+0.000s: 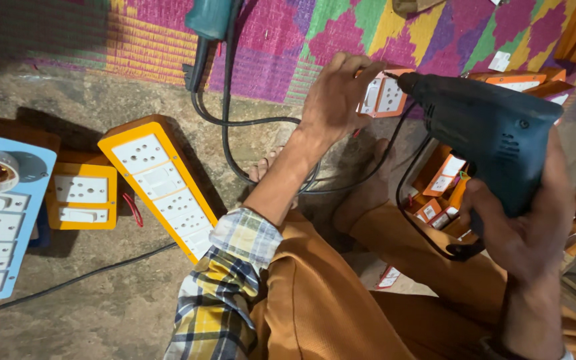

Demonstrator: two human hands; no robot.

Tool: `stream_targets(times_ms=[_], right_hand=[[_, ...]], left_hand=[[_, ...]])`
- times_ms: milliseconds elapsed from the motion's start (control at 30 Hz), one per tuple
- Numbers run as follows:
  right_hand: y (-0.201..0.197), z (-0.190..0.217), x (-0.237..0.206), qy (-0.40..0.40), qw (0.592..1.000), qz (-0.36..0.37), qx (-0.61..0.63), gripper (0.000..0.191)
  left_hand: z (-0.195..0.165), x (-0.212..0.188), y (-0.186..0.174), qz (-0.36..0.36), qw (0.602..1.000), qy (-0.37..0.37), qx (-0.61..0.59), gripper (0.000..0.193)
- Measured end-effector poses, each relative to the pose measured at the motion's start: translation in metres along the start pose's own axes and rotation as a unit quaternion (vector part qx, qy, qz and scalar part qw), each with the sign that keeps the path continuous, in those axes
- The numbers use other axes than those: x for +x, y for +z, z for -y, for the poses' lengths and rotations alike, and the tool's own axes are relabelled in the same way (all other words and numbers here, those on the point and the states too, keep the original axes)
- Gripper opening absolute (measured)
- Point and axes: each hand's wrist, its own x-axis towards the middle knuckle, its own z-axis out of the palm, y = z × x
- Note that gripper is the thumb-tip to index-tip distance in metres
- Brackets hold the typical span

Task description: The person uses a corded electric drill to drive screws into multiple plastic electrical socket boards of various colors. They handle each board one at a time, drilling into the corners to secure the internal components, then place the finished boards on the floor.

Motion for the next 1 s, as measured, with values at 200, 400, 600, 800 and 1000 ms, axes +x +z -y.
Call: stream_targets(times_ms=[200,400,600,800,1000], right_hand=[[0.001,-0.004,0.000,-0.005,1.000,0.000,-0.019,0.072],[0.000,-0.008,-0.001,-0.017,0.999,-0.006,-0.047,0.074],[-0.001,-0.012,-0.001,-0.027,0.999,-0.016,-0.008,0.074],[0.000,-0.013,0.001,-0.049,0.997,-0.006,-0.051,0.070],[0.000,-0.002,0.004,-0.016,0.999,0.005,-0.040,0.067]], left_hand=[[0.003,-0.001,0.001,-0.004,1.000,0.006,-0.010,0.088],[0.002,0.000,-0.001,-0.006,1.000,0.007,-0.010,0.089],[0.002,0.000,0.000,0.004,1.000,0.006,0.009,0.093],[0.004,-0.001,0.000,0.012,1.000,0.018,0.019,0.096],[0.006,-0.001,0.004,0.027,1.000,0.003,0.015,0.093]])
